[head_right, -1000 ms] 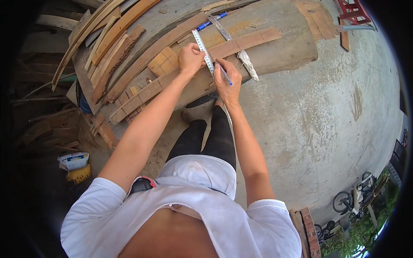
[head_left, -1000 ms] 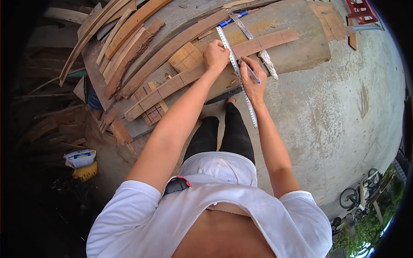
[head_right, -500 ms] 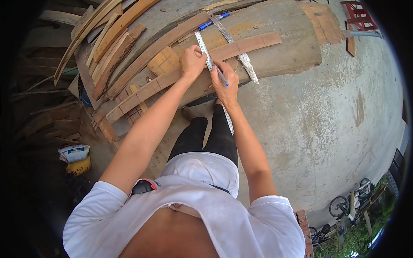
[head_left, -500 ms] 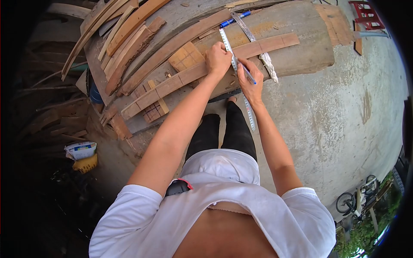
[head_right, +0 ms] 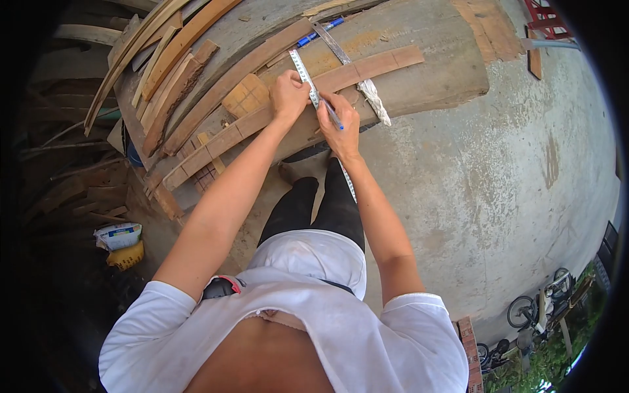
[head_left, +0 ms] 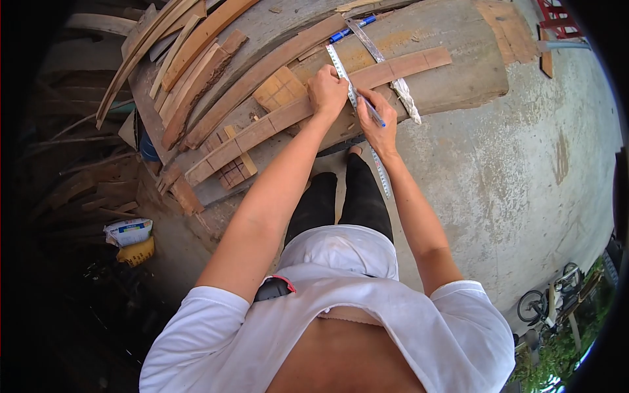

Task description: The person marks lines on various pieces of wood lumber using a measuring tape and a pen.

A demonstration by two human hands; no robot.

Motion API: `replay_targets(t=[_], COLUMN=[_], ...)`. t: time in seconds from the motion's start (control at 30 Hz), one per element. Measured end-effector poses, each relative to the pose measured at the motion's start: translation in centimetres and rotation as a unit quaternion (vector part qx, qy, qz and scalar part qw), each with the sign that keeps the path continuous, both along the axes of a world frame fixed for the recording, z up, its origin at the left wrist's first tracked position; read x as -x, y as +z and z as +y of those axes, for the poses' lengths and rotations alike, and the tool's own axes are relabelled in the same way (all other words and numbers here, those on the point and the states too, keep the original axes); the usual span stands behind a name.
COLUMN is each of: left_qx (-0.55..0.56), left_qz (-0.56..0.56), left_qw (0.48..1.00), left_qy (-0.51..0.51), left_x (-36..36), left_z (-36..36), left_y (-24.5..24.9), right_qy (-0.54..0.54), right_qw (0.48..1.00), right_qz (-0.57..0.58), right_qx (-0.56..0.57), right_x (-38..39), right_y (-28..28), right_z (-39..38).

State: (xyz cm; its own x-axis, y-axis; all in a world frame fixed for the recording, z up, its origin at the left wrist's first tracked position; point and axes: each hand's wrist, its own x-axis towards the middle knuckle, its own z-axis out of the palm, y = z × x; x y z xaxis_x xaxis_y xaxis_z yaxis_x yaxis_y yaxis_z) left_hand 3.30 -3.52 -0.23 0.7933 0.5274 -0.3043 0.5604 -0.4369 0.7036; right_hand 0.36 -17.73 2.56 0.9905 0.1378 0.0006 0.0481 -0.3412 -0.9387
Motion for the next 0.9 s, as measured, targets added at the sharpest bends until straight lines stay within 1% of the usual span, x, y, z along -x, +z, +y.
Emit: replay_targets(t=[0.1,0.27,0.33,0.4,0.6,0.73,0.9], left_qx=[-0.012,-0.001,0.002,0.003,-0.026,-0.013,-0.009], left_qz=[-0.005,0.005,0.002,-0.001,-0.005,-0.006,0.003], left_qw=[1.000,1.000,1.000,1.000,1.000,1.000,1.000], left_qy=[0.003,0.004,0.004,0.007,-0.015,-0.009,-0.011], left_x=[0.1,0.0,0.1,0.1,0.0,0.1,0.1], left_z=[0.0,0.0,-0.1,0.0,0.0,0.2,0.1], left_y=[0.0,0.0,0.1,0.2,0.6,-0.2,0.5], right_qy=[0.003,0.001,0.006,0.011,0.012,0.013,0.012], right_qw=[1.000,1.000,1.000,1.000,1.000,1.000,1.000], right_qz=[0.002,-0.002,-0.023,-0.015,-0.016,-0.022,-0.010], right_qx=[-0.003,-0.010,-0.015,-0.013,-0.004,-0.005,-0.010], right_x=[-0.1,-0.1,-0.2,-0.7,-1.8,-0.1,-1.5], right_y=[0.2,-0.2,-0.2,-0.4,-0.8,-0.4,-0.6], right_z=[0.0,0.0,0.1,0.5,1.1,-0.3,0.9])
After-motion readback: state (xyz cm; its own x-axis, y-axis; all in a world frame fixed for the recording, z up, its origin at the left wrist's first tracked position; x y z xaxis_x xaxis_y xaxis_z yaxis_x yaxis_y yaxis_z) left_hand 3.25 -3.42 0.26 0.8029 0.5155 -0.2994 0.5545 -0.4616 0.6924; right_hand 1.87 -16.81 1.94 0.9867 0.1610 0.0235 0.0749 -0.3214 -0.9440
